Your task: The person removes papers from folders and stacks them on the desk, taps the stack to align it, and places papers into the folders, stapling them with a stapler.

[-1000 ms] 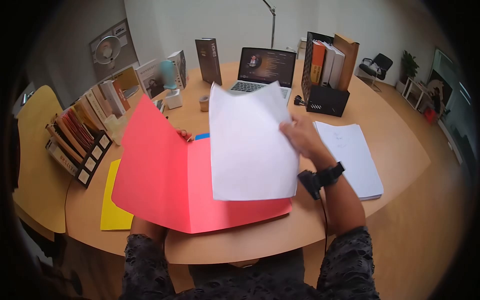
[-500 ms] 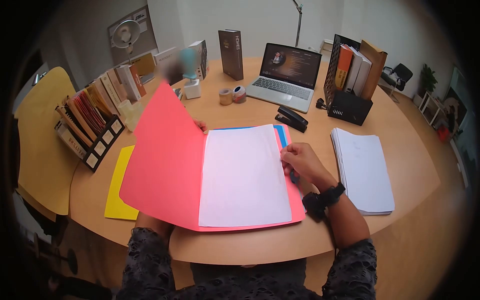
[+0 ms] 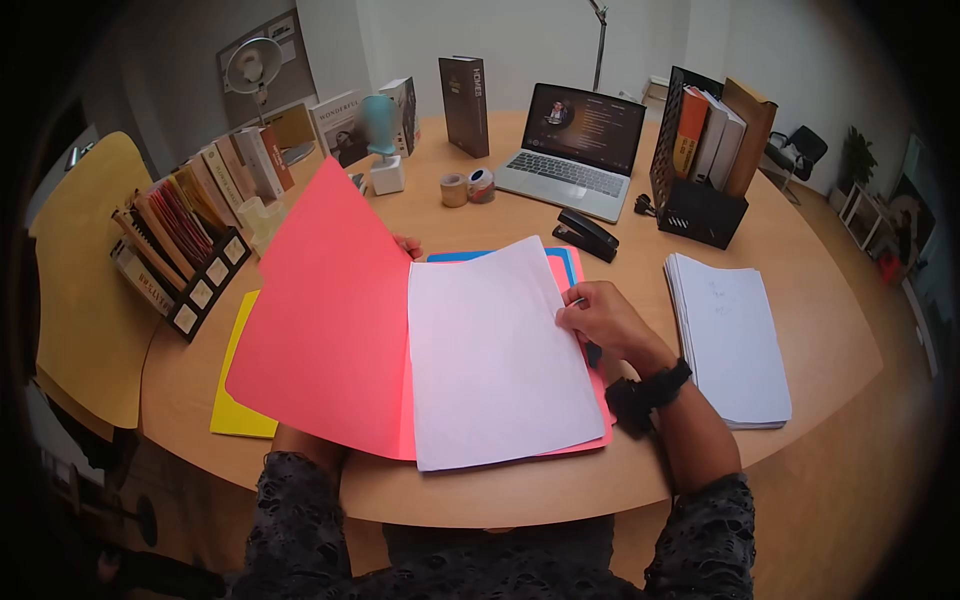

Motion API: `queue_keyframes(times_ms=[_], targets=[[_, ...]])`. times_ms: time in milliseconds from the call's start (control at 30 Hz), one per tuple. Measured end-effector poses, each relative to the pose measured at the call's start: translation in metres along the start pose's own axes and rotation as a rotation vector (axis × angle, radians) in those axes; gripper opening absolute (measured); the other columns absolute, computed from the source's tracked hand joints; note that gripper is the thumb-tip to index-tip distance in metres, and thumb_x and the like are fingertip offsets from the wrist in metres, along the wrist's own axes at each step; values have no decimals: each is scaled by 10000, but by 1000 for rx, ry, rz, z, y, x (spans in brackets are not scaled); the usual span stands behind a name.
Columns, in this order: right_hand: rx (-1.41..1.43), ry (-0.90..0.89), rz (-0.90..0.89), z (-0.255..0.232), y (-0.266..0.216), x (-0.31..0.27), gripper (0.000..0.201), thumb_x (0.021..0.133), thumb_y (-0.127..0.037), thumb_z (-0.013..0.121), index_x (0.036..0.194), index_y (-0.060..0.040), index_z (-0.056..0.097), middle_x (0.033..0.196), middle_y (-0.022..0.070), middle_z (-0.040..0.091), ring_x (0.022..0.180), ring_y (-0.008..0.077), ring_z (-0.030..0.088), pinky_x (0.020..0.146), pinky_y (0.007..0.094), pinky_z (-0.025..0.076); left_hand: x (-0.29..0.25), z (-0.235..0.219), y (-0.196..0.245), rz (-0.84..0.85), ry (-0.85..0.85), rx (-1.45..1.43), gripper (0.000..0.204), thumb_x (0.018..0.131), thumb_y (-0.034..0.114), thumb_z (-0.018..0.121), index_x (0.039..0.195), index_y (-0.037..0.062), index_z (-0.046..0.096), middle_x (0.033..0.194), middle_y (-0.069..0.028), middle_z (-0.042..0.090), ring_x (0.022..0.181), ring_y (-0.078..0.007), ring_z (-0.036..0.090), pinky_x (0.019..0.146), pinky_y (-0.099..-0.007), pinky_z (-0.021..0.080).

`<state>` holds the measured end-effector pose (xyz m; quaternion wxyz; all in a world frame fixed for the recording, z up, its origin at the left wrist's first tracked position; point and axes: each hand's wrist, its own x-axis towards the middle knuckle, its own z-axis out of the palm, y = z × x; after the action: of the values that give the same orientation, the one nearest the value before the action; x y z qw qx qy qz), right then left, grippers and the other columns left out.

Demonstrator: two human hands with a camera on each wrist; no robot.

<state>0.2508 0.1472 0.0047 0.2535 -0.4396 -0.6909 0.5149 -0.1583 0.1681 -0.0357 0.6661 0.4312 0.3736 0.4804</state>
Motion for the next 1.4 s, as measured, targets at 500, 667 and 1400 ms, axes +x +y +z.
queue_keyframes(times_ms=[500, 667, 1400], targets=[[-17, 18, 23, 2, 4, 3, 248, 816, -102, 673, 998, 51, 604, 662, 20, 562, 512, 78, 503, 413, 232, 338, -14, 24, -26, 353, 67, -377, 123, 947, 95, 549, 1020, 11, 601, 1065, -213, 650, 1031, -326, 593, 847, -392, 538], [-33, 26, 57, 2, -3, -1, 244, 821, -104, 671, 999, 48, 602, 661, 23, 565, 515, 81, 517, 408, 225, 346, -16, 40, -8, 257, 183, -67, 144, 946, 101, 551, 1041, 6, 600, 1071, -208, 650, 1048, -332, 582, 903, -408, 510], [-68, -4, 101, 7, -12, -8, 284, 834, -135, 667, 1026, 57, 584, 692, 66, 617, 526, 115, 598, 394, 250, 427, 7, -13, -25, 420, -505, -166, 395, 998, 297, 460, 1286, 49, 568, 1294, -175, 572, 1189, -307, 469, 979, -436, 469]])
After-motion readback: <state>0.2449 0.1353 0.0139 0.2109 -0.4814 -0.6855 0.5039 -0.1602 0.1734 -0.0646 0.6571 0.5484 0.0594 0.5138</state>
